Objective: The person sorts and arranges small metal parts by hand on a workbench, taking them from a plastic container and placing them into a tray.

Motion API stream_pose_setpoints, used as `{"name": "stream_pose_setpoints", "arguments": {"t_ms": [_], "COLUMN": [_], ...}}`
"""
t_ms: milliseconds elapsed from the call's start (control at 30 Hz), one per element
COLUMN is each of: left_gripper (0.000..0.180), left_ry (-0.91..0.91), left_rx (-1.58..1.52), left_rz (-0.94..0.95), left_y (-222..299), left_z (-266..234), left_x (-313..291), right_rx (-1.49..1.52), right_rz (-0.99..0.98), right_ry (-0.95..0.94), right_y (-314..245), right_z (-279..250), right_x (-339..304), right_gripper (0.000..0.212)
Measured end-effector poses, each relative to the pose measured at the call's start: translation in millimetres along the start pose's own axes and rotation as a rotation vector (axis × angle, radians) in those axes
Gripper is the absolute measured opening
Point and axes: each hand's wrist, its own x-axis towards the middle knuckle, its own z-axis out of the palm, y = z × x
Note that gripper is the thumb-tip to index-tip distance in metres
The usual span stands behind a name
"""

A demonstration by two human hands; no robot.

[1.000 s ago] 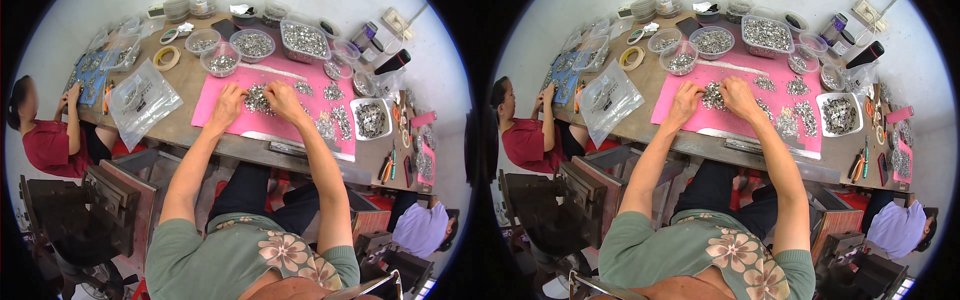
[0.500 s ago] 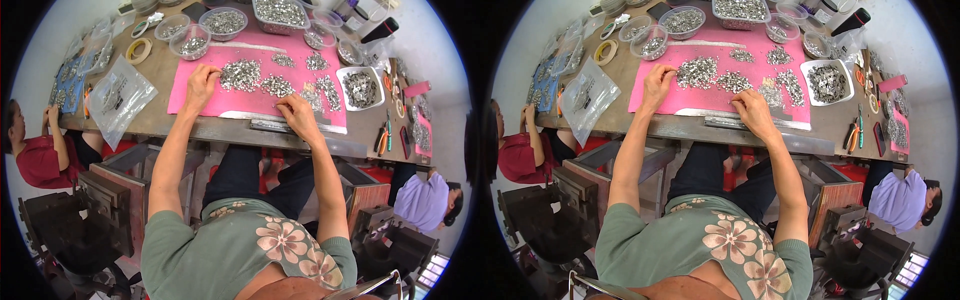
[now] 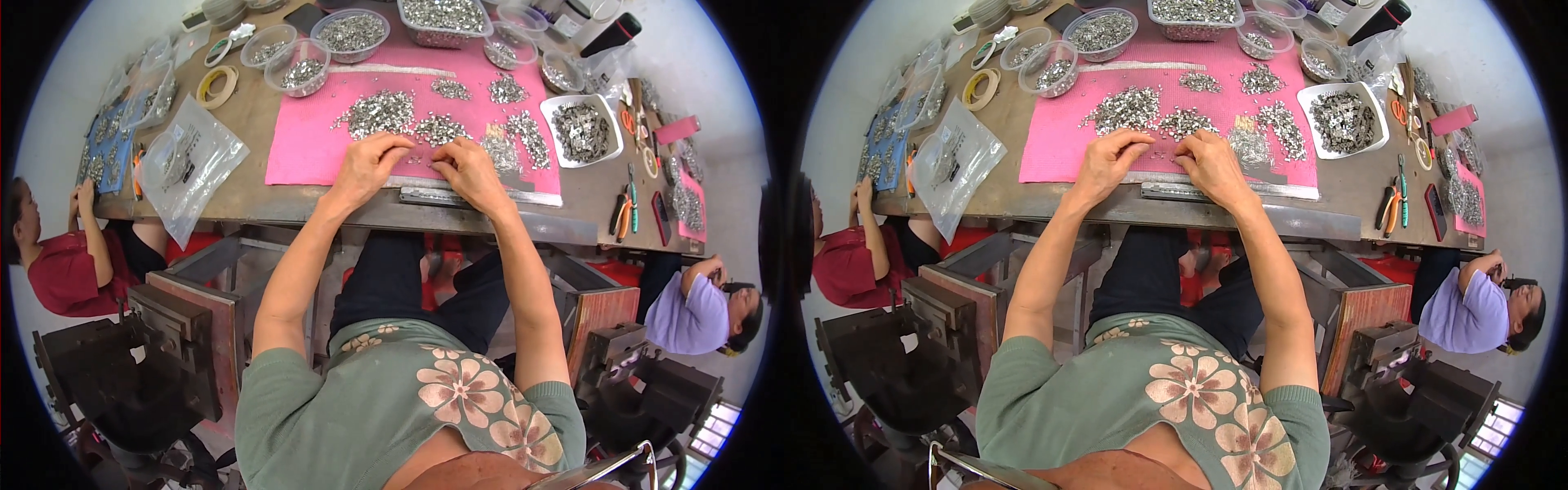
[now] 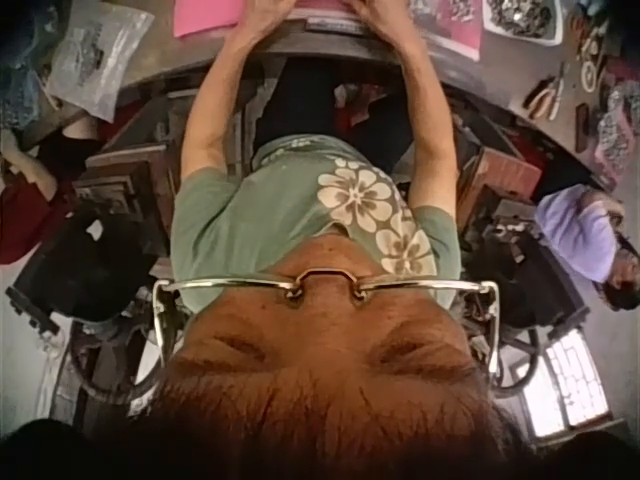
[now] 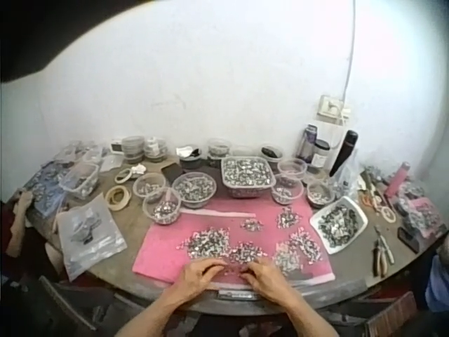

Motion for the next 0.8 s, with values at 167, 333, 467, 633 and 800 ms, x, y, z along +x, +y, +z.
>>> {"name": "stream_pose_setpoints", "arguments": {"t_ms": [167,333,467,633,800], "left_gripper": [0.010,0.009,0.009,0.006,0.004], "left_ry": [0.069,0.059,0.086,0.074,0.114], "left_rx": [0.308,0.460,0.418,0.436,0.495], "left_rz": [0.039,0.103,0.072,-0.026,0.006], "left_y": [3,3,8,13,4], "left_z": [-4,7,3,-10,-11], "left_x": [-10,-12,-9,-18,-25], "right_rx": [-0.054,0.026,0.158,0.176,0.116], "right_rz": [0.025,-0.013,0.033,-0.005,-0.057], "right_ry": [0.019,0.092,0.060,0.074,0.123], "right_y": [0,-17,-32,-36,-38], "right_z": [0,-7,-11,0,7], "right_x": [1,-15,-39,-48,-48], "right_gripper": [0.010,0.009,0.009,0.008,0.009]}}
